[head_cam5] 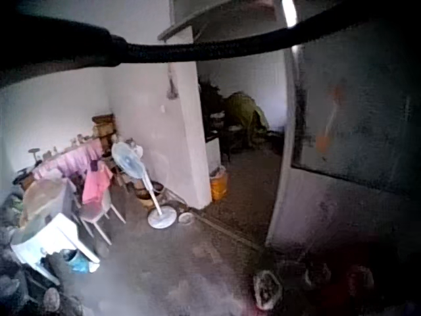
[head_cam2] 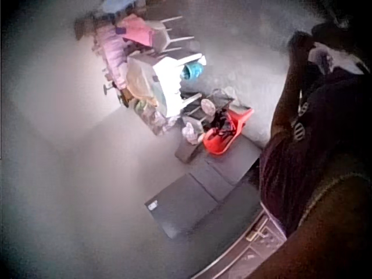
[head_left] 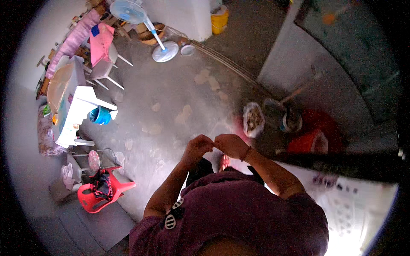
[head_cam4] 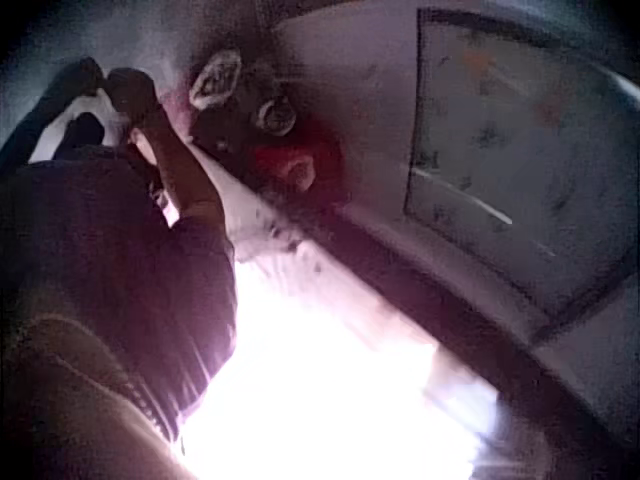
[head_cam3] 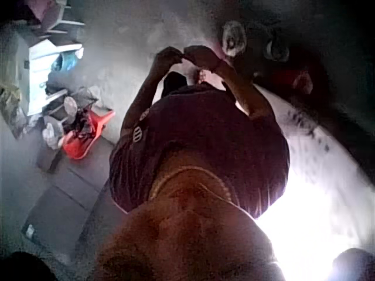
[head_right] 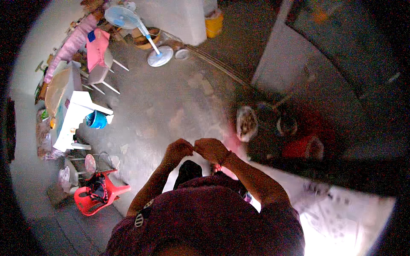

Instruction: The person plucks peanuts from the roots of a plant by hand, piles the harvested peanuts on the ground, and then washes their hands and the peanuts at a sink.

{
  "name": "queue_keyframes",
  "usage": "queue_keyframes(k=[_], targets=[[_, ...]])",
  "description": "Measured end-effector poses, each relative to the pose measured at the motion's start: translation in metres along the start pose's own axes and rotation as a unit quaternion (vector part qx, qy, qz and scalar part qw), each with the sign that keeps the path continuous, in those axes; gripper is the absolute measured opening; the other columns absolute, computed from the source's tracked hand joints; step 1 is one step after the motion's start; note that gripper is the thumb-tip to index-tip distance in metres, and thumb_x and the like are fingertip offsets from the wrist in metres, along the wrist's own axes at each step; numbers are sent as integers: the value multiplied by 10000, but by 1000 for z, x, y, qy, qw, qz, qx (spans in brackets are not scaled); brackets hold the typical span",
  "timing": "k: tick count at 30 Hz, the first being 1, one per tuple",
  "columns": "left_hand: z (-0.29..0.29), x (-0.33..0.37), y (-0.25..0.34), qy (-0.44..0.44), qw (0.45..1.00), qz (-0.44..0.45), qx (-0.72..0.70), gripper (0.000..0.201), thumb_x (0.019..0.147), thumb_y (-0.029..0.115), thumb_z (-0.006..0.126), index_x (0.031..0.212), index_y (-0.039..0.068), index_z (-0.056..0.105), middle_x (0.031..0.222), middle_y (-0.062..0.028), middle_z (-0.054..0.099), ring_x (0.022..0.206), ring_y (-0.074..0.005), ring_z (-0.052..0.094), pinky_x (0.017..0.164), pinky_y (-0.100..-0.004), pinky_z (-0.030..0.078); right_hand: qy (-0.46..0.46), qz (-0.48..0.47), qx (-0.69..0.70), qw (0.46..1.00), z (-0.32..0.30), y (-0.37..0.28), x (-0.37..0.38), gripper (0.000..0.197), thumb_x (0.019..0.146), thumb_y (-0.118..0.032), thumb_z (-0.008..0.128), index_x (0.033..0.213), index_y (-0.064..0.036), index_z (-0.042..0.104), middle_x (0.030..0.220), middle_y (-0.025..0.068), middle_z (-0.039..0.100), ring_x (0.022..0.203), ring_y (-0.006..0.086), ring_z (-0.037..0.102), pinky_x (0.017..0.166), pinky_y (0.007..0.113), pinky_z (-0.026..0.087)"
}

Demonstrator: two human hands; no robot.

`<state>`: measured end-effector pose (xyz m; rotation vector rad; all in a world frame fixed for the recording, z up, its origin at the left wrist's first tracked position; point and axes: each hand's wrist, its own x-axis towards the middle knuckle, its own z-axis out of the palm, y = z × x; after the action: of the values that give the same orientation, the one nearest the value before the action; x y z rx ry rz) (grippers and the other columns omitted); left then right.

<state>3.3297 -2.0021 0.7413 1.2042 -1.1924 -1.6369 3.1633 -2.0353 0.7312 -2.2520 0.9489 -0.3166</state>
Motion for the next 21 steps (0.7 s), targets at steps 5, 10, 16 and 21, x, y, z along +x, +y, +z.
queue_keyframes(k=[5, 10, 16, 21], targets=[[-33, 88, 19, 27, 999, -10, -34, 62, 705, 28, 517, 753, -4, 497, 697, -58, 530, 659, -124, 520, 605, -241, 418, 2, -30, 15, 999, -60, 28, 76, 187, 786, -206, 371, 759, -45, 461, 690, 131, 505, 682, 297, 512, 596, 395, 408], [-66, 202, 53, -40, 998, -49, 11, 134, 704, 112, 569, 766, 3, 520, 678, -40, 535, 638, -103, 509, 592, -227, 408, 29, 28, -29, 999, -97, 103, 153, 223, 769, -238, 427, 718, -36, 506, 679, 138, 507, 643, 314, 498, 551, 389, 395], [-70, 345, 101, -77, 994, -34, 68, 124, 705, 112, 568, 764, 10, 531, 678, -28, 532, 622, -95, 492, 576, -214, 392, 110, 130, -28, 985, -177, 162, 217, 247, 772, -241, 430, 691, -26, 520, 689, 142, 517, 650, 304, 513, 557, 392, 398], [-51, 471, 124, -268, 957, -89, 64, 102, 724, 122, 546, 751, 25, 534, 707, -27, 538, 662, -96, 487, 632, -243, 397, 220, 201, 72, 952, -247, 224, 240, 207, 727, -242, 514, 704, -39, 546, 678, 124, 518, 640, 274, 516, 558, 351, 408]])
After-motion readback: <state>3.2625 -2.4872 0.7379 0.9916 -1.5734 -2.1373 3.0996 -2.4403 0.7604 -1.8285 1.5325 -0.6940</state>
